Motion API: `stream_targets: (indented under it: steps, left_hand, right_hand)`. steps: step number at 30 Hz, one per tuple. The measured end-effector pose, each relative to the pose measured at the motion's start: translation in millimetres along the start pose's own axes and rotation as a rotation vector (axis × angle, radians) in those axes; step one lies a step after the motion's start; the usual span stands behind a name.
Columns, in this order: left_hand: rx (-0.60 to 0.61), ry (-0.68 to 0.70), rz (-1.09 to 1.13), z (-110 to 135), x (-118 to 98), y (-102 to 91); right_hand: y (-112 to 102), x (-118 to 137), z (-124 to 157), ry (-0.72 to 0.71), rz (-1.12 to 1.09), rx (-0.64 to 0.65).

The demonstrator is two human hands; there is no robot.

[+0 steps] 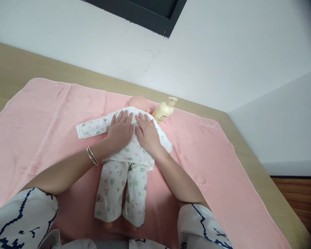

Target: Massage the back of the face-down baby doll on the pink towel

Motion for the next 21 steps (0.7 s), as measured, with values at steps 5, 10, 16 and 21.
stream_targets:
  steps: [5,10,16,21]
  left_hand:
    - [-0.019,0.056,-0.026,11.8,-14.1,-3.6]
    - [0.081,0.033,0.114,-15.5,9.9,-3.2]
    - [-0.010,0.031,0.030,-0.4,-3.7,-2.5]
    - [0.015,0.072,-0.016,7.3,-14.1,-10.3]
  right_hand:
    - [-7.7,-18.0,-7.6,0.136,0.060,-0.011]
    - [4.7,25.9,19.1,-0.035,0.177,-0.005]
    - [-5.4,-14.9,-6.7,0.091,-0.019,-0.036]
    - [-3.8,-14.0,-3.2,0.111,0.016,-0.049]
Point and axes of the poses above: each hand's wrist, its own z-axis away from the middle knuckle, its own y-axis out of the palm, x = y × z, the point moved 5 cm from there along -z, towards the middle knuckle, and after that the axes turned 7 degrees about -z, right-handed, at the moved point
